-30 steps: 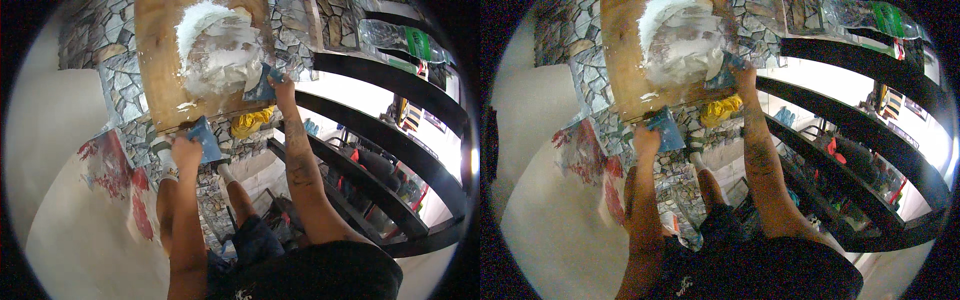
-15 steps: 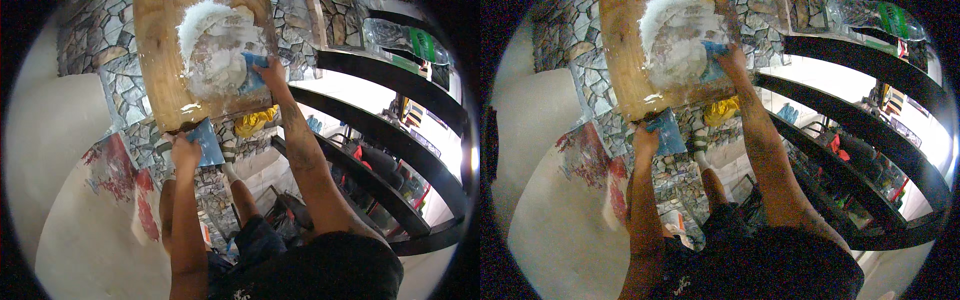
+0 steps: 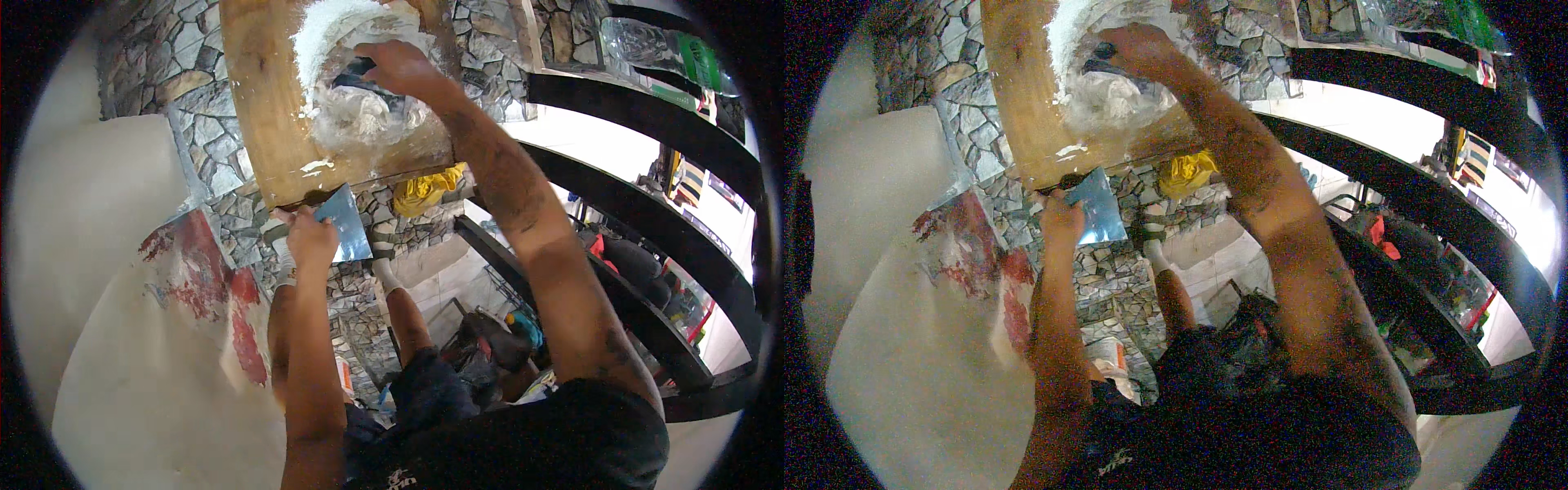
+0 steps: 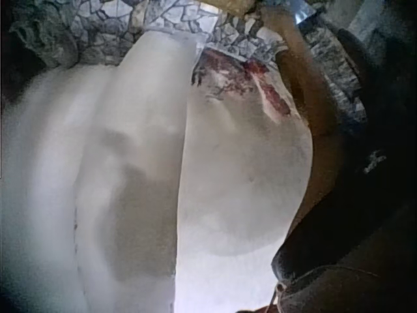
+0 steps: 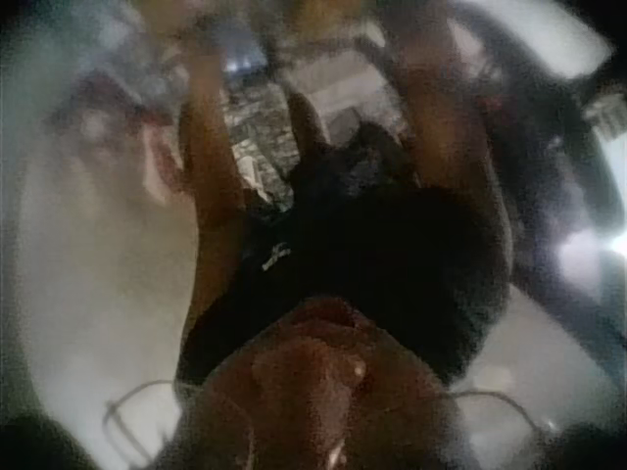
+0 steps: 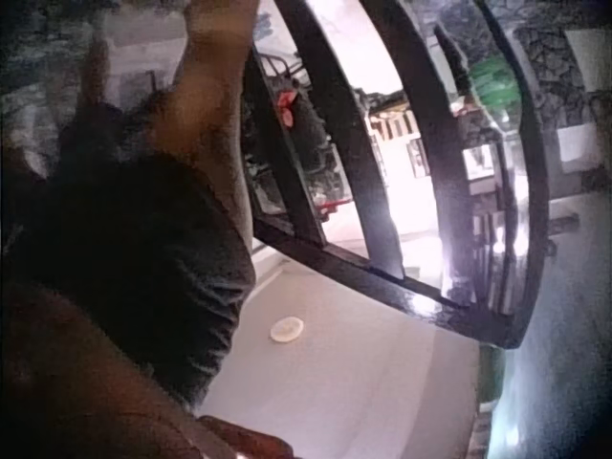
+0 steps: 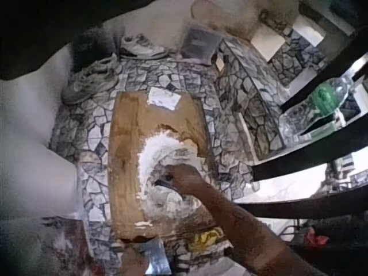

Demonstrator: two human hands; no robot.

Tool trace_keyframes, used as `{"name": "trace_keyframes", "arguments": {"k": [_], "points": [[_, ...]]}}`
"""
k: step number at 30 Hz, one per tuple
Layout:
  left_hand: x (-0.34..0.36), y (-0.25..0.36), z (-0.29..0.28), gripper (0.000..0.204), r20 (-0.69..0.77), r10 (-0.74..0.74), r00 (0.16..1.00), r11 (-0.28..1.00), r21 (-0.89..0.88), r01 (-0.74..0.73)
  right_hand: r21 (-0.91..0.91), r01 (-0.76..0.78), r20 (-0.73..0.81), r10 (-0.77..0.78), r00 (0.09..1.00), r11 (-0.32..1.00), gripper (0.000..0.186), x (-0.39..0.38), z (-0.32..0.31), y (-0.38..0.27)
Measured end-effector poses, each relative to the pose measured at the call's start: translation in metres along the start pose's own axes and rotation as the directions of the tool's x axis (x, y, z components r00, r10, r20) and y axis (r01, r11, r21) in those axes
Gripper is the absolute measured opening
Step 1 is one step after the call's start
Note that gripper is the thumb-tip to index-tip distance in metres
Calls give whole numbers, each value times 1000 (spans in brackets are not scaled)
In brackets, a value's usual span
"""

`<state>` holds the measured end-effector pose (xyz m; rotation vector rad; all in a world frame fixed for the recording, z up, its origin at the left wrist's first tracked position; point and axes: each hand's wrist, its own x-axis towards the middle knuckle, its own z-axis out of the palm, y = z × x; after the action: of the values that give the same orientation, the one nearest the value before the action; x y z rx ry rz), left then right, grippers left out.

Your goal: Applying and smoothing putty or plaster on a wall surface using a putty knife.

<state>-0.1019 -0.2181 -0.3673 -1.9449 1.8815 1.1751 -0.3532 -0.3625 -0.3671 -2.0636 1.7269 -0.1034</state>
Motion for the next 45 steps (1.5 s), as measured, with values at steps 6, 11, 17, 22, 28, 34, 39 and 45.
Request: {"name": "trace_keyframes", "arguments": {"k": [6,11,17,22,28,34,39,45], "points": [[-2,-13,7,34,-106,-21,994,1000,17,23,-264,198,87,-182,980,944,34,-21,-12,-46],[-5,-1,8,37,-168,116,979,993,44,-110,-382,239,-31,-270,962,893,35,-95,48,-38],[-3,-4,0,37,-2,-110,994,992,-70,110,-312,226,82,-210,974,923,37,-81,12,-28],[-10,-2,11,38,-180,46,983,998,39,-40,-353,140,70,-123,990,925,42,-77,14,-20],[-9,0,1,37,77,-105,992,994,28,103,-291,88,109,-59,992,953,36,-70,18,-31],[-7,16,3,45,120,-92,989,994,-50,98,-385,106,-40,-131,991,917,35,-81,34,-18],[-4,16,7,37,25,-79,997,971,-224,83,-352,184,2,-196,981,918,31,-105,48,-7],[-8,13,2,31,6,-80,997,975,-206,80,-277,176,-210,-239,948,945,21,-54,-2,-18]]}}
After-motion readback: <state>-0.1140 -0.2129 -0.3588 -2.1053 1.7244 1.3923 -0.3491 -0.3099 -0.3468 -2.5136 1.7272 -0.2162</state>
